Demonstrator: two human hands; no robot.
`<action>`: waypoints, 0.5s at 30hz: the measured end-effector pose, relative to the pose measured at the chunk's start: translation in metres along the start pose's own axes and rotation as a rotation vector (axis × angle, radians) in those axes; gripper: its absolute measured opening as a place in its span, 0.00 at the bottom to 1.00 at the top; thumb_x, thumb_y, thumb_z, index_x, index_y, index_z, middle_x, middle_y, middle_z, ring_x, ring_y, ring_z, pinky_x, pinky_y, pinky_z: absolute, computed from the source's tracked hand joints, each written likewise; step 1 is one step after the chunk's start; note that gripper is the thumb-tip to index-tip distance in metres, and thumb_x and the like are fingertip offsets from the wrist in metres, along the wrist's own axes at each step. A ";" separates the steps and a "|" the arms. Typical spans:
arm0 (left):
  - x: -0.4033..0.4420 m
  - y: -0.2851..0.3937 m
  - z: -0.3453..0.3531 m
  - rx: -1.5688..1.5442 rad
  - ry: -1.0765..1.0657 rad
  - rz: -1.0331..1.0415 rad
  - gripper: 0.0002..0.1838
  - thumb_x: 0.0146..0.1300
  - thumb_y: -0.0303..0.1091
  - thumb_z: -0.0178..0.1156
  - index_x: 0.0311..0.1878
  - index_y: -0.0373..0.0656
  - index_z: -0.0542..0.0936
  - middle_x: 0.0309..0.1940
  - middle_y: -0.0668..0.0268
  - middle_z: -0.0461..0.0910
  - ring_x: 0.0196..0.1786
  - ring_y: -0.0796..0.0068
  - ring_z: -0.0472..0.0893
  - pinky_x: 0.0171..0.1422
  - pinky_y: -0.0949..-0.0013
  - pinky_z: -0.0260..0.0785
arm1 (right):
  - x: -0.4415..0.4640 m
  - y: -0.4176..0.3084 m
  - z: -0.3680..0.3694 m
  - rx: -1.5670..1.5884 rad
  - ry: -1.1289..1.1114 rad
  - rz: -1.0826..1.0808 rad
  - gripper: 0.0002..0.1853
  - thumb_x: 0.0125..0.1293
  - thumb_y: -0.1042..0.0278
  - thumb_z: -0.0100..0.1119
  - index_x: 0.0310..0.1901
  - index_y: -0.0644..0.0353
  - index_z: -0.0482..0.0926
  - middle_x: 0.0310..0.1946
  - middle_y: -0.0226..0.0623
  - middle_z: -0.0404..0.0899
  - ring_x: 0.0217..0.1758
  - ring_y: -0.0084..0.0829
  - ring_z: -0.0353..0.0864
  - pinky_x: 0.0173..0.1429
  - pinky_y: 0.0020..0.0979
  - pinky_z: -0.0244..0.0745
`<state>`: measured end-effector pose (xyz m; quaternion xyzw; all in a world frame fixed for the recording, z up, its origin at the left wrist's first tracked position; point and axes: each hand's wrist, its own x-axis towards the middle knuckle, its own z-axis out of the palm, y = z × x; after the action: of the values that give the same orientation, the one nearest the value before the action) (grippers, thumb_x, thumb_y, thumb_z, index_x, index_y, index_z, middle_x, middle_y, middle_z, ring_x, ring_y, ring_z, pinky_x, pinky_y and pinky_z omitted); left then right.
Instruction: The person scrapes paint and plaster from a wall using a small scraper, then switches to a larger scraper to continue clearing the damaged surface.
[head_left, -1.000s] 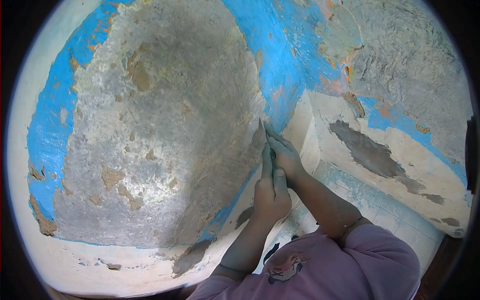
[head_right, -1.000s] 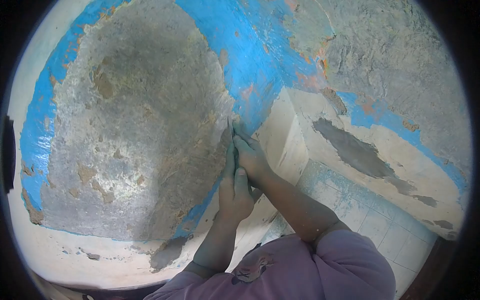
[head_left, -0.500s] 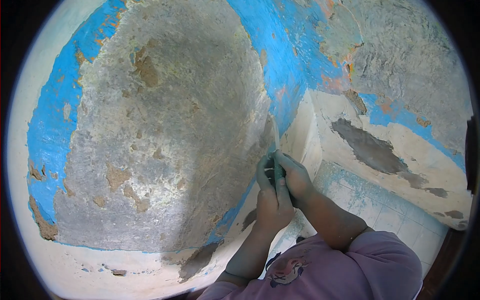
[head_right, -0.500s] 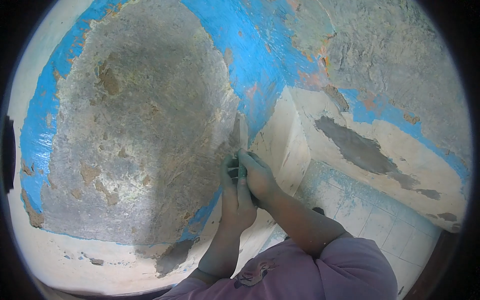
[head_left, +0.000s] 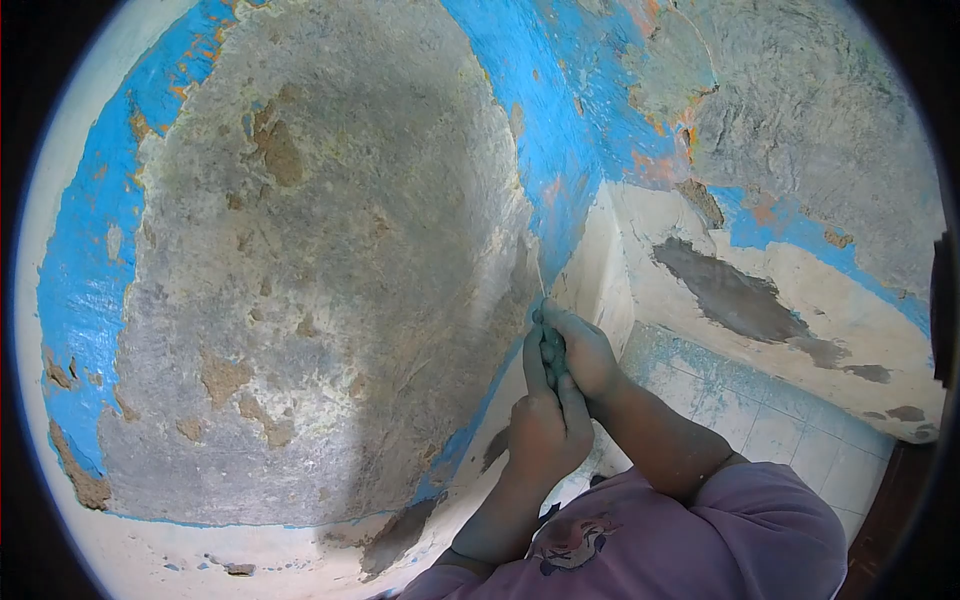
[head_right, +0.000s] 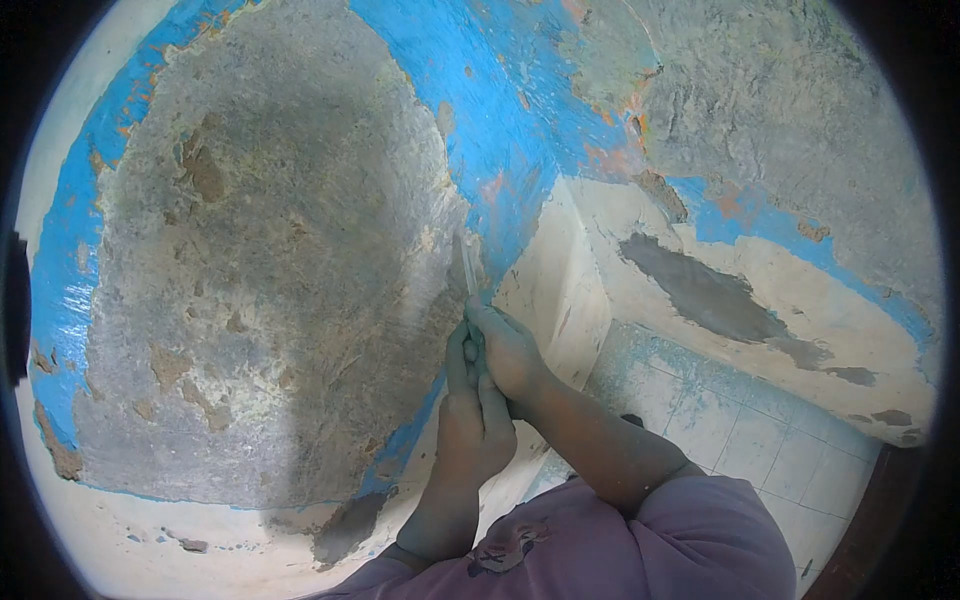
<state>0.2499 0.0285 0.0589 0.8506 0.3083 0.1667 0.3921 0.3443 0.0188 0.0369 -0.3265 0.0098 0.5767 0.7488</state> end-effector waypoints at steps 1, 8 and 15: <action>0.001 -0.002 0.001 0.000 -0.001 0.002 0.26 0.66 0.30 0.33 0.66 0.33 0.47 0.53 0.37 0.67 0.54 0.44 0.72 0.55 0.59 0.67 | 0.000 0.001 -0.002 0.004 -0.032 -0.011 0.15 0.67 0.53 0.45 0.35 0.56 0.73 0.19 0.26 0.67 0.17 0.19 0.64 0.20 0.21 0.61; 0.056 -0.030 0.009 0.057 0.123 0.100 0.24 0.66 0.30 0.35 0.64 0.32 0.51 0.49 0.40 0.70 0.51 0.50 0.76 0.53 0.62 0.67 | 0.079 -0.008 0.001 -0.080 0.053 -0.233 0.17 0.67 0.52 0.45 0.30 0.56 0.72 0.18 0.26 0.66 0.18 0.19 0.63 0.22 0.21 0.59; 0.042 -0.025 0.029 -0.106 0.110 -0.010 0.25 0.66 0.32 0.37 0.63 0.31 0.51 0.46 0.43 0.73 0.44 0.55 0.78 0.46 0.65 0.69 | 0.043 -0.015 -0.015 -0.232 0.069 -0.041 0.17 0.66 0.50 0.47 0.30 0.56 0.71 0.18 0.25 0.65 0.17 0.22 0.63 0.22 0.23 0.60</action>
<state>0.2869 0.0523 0.0234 0.8165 0.3245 0.2276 0.4199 0.3770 0.0464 0.0157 -0.4309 -0.0381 0.5471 0.7167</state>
